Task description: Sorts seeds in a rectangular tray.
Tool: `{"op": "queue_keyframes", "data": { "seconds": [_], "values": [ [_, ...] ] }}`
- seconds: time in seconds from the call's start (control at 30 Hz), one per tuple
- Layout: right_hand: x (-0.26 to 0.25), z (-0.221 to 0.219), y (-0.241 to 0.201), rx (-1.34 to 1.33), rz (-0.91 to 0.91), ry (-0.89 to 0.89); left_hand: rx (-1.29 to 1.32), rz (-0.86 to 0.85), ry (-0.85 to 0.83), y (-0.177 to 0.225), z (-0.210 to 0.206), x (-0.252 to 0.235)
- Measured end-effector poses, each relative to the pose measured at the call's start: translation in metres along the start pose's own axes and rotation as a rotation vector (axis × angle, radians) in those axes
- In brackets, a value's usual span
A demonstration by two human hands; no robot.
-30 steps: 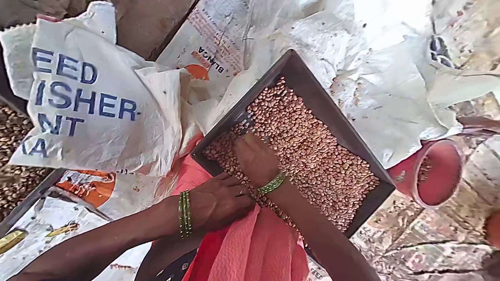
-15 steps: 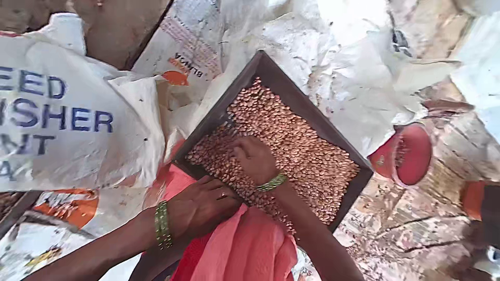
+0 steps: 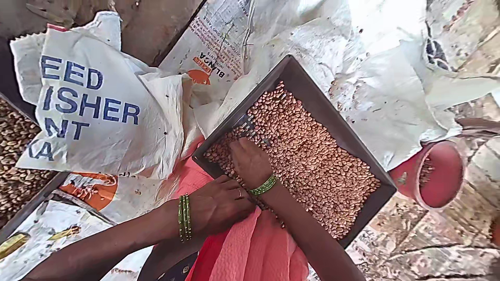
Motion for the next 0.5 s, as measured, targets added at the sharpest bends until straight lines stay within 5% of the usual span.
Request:
{"op": "queue_keyframes", "data": {
  "seconds": [0.17, 0.37, 0.5],
  "values": [
    [0.004, 0.001, -0.010, 0.063, 0.088, -0.074, -0.015, 0.000, 0.022, 0.002, 0.004, 0.001],
    [0.002, -0.004, -0.007, 0.143, -0.012, -0.121, -0.052, -0.006, 0.067, 0.002, 0.005, 0.000],
    [0.003, -0.003, 0.021, -0.220, -0.270, -0.214, -0.048, -0.001, 0.046, 0.001, 0.004, 0.001]
  ]
}}
Point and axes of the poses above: each hand's wrist, its own x-axis away from the middle knuckle, its own z-axis out of the back of the hand, y = z × x, the point moved 10 cm from there along -x, towards the middle knuckle, and after that the axes turned 10 degrees about y, right-handed, at the moved point
